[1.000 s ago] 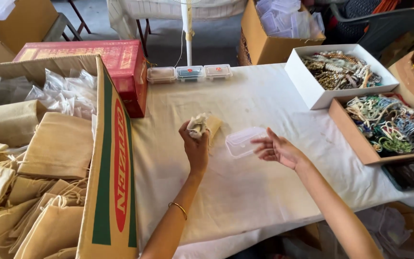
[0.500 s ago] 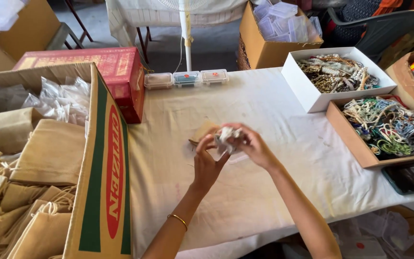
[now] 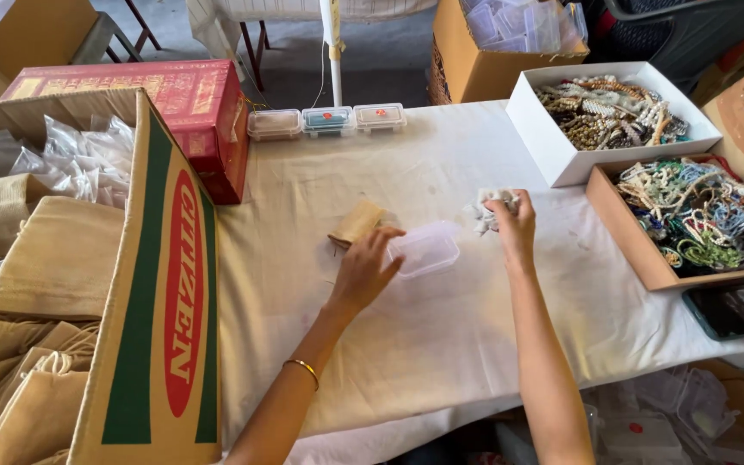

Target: Packing beaded necklaces and jewelry components into small plastic pouches and then into larger cloth drawstring bags.

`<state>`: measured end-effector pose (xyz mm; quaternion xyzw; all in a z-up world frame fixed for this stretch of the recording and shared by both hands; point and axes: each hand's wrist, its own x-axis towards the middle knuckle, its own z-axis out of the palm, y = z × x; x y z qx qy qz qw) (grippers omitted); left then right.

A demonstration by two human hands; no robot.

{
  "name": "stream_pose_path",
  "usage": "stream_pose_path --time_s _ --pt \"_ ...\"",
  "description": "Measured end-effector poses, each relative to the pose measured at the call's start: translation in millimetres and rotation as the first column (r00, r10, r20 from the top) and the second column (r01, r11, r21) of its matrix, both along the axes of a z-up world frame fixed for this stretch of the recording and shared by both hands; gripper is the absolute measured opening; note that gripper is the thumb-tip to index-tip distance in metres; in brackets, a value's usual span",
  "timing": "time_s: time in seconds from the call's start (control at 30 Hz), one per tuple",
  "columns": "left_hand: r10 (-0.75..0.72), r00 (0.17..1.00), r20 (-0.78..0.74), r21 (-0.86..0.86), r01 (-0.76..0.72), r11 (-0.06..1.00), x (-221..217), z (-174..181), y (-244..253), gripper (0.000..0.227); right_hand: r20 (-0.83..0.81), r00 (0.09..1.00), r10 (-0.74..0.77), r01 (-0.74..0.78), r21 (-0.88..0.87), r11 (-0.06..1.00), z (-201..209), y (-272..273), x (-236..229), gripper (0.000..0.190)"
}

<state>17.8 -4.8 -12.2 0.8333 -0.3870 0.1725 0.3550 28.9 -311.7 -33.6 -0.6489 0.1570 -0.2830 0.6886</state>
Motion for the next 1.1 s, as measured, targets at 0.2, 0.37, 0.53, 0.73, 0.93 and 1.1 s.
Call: stream_pose_path --time_s 0.2,0.37,0.53,0.73,0.93,1.1 --pt "0.175 0.951 -0.256 -0.168 -0.222 0.961 21.6 10.8 -13.0 0.020 -0.179 0.974 0.141 -0.149 -0.032 0.988 -3.5 9.7 2.9 0.031" --pt "0.276 0.922 -0.270 -0.371 -0.364 0.854 25.7 7.6 -20.2 0.025 -0.424 0.856 0.296 -0.398 -0.174 0.901 -6.6 30.6 5.2 0.055" --pt "0.372 0.906 -0.201 -0.312 -0.419 0.853 39.2 -12.1 -18.3 0.045 -0.506 0.851 0.139 -0.403 -0.460 0.791 13.2 47.7 -9.4 0.049" --pt "0.273 0.936 0.224 0.095 -0.300 0.949 36.6 -14.6 -8.4 0.024 -0.446 0.895 0.008 -0.325 -0.640 0.696 29.0 67.2 -19.0 0.044" --pt "0.057 0.996 0.063 0.151 -0.066 0.986 24.9 -14.1 3.1 0.058 -0.296 0.955 -0.013 -0.222 -0.743 0.632 30.7 71.7 -21.0 0.042" --pt "0.061 0.995 0.078 0.158 -0.073 0.985 24.6 -11.6 1.9 0.073 -0.294 0.956 0.001 -0.230 -0.746 0.625 39.2 74.2 -23.5 0.037"
